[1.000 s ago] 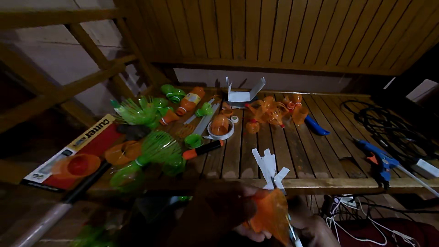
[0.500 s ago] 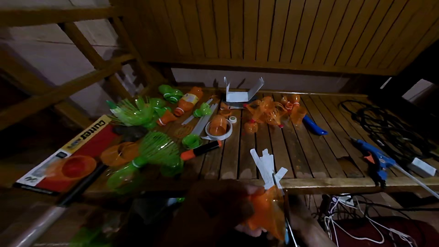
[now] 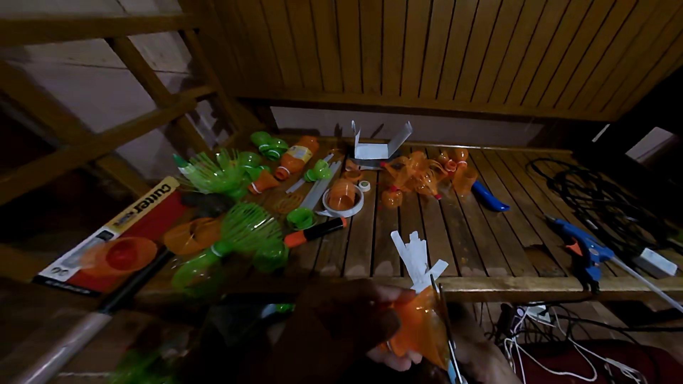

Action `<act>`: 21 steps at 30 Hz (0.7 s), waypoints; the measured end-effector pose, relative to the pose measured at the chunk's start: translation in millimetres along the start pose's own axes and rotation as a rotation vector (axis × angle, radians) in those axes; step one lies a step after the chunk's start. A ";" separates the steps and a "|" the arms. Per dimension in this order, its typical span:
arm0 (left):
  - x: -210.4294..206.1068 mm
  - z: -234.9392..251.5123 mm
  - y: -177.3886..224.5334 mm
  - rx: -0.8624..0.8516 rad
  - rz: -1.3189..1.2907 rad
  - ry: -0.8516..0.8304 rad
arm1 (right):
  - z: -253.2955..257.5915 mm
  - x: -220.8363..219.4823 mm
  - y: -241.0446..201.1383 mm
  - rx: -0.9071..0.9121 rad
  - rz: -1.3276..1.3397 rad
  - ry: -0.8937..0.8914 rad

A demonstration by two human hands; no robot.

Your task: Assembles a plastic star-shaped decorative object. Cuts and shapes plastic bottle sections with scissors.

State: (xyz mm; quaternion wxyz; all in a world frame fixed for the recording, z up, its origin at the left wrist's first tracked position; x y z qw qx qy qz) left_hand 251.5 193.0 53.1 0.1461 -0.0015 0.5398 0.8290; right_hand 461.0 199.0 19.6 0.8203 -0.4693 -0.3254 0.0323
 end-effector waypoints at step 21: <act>12.2 8.0 -15.1 -0.210 0.274 -0.015 | -0.1 1.5 4.3 -0.097 -0.001 -0.057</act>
Point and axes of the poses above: each hand's wrist, its own z-axis towards the middle knuckle, its own x-axis out of the back of the hand, y = z × x, the point moved 2 cm from there along z, towards the middle knuckle
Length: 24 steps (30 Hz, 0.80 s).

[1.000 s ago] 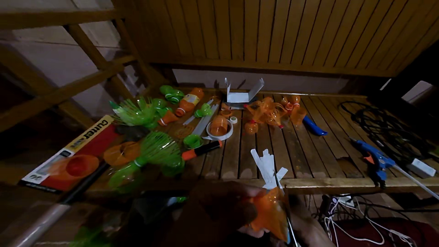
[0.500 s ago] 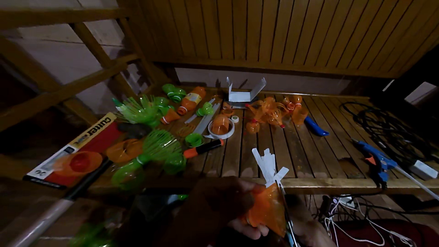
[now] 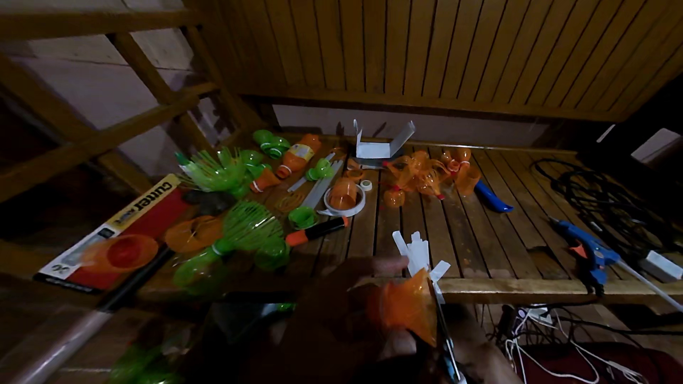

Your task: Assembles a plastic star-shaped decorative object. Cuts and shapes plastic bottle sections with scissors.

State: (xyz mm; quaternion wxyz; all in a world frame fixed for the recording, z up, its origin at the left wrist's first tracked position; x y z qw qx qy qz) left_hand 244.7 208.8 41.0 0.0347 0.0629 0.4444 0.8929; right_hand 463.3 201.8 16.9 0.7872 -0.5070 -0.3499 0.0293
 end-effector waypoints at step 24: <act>-11.9 -7.8 24.7 0.198 -0.242 0.018 | -0.8 -1.1 -1.7 0.024 0.009 0.037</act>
Point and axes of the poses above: each hand's wrist, its own z-axis towards the middle knuckle, its own x-axis out of the back of the hand, y = z × x, the point moved 2 cm from there along z, towards the middle knuckle
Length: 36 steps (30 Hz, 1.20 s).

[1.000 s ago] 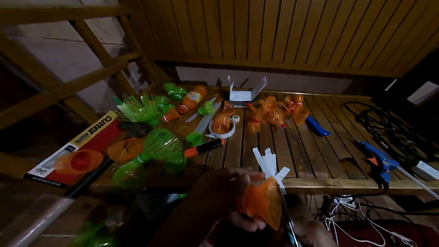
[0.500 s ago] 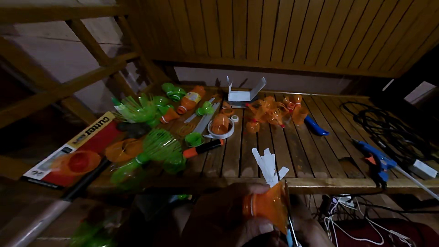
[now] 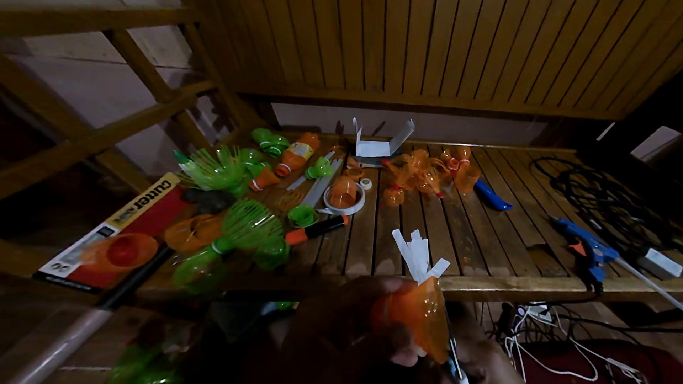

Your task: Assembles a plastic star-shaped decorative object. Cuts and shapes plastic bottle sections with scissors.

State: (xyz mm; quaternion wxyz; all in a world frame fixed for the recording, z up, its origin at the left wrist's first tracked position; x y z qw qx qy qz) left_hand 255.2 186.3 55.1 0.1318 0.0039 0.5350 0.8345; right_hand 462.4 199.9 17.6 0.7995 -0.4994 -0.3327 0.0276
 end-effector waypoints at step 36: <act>15.4 5.3 -20.6 -0.013 -0.079 -0.102 | 0.9 2.3 2.2 0.072 -0.033 -0.082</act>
Point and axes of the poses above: each hand's wrist, its own z-axis towards the middle knuckle, its own x-axis out of the back of the hand, y = z × x, the point moved 2 cm from there along z, towards the middle knuckle
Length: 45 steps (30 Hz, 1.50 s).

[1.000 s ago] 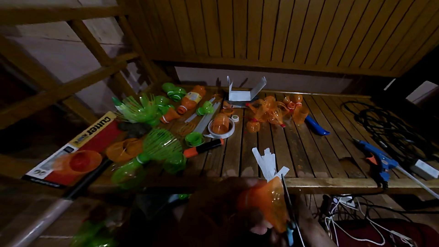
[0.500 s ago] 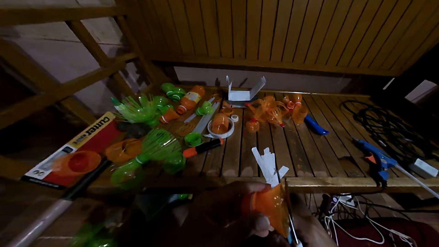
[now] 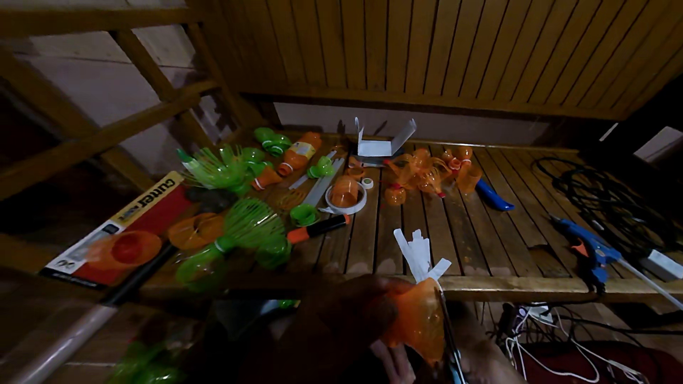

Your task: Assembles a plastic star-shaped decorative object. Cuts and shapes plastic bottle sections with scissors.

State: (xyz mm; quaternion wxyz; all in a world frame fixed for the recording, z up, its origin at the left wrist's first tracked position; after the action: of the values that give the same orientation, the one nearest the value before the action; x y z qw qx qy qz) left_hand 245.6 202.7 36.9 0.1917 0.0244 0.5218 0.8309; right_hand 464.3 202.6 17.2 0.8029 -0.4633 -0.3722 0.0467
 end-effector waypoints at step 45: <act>-9.5 12.7 19.2 0.844 -0.084 0.037 | -1.2 5.0 2.1 0.039 -0.069 -0.028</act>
State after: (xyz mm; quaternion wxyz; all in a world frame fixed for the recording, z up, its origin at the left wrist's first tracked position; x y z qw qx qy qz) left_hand 251.8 203.0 61.1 0.1893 0.0645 0.8202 0.5360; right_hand 469.2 205.1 18.0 0.8075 -0.4340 -0.3981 0.0327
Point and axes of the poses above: each hand's wrist, its own z-axis towards the middle knuckle, its own x-axis out of the back of the hand, y = z × x, the point moved 2 cm from there along z, towards the middle knuckle
